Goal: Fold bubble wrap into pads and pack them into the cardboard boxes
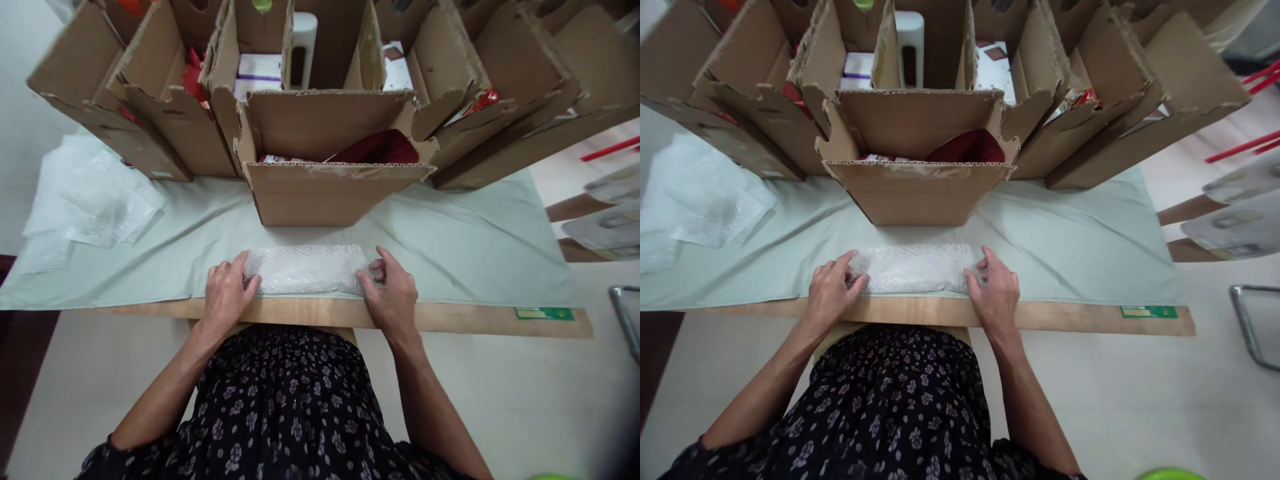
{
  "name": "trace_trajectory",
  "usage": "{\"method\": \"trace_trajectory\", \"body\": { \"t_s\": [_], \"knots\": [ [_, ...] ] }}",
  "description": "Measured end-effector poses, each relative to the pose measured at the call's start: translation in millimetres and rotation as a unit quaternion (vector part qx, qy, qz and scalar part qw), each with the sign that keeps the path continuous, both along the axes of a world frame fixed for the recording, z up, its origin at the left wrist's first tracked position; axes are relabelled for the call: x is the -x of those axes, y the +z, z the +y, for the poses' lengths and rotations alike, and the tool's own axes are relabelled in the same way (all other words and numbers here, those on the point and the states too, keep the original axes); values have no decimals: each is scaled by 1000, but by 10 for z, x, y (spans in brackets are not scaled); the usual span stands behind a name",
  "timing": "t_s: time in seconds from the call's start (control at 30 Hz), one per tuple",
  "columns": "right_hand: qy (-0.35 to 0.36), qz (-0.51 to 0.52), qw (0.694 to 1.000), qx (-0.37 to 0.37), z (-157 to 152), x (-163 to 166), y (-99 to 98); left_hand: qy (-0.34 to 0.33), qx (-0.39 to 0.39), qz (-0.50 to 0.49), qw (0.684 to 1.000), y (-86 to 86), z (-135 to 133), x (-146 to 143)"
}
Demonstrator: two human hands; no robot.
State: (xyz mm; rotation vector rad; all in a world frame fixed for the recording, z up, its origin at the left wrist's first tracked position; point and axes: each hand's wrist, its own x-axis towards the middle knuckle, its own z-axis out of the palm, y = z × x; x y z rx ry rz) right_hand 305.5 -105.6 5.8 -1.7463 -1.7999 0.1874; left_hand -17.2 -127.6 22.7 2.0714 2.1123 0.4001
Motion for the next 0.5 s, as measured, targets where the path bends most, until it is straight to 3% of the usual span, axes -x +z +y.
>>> {"method": "trace_trajectory", "body": {
  "t_s": [0.13, 0.27, 0.43, 0.5],
  "knots": [
    [33, -33, 996, -73, -163, 91, 119, 7, -14, -23, 1000, 28, -5, 33],
    [165, -120, 979, -25, -217, 203, 86, 1, 1, -7, 1000, 20, 5, 32],
    [133, -128, 982, -30, -211, 211, 172, -3, 16, 14, 1000, 42, 26, 24],
    [152, -111, 982, -26, -226, 248, 205, -2, 15, 19, 1000, 65, 26, 24]
  ]
}}
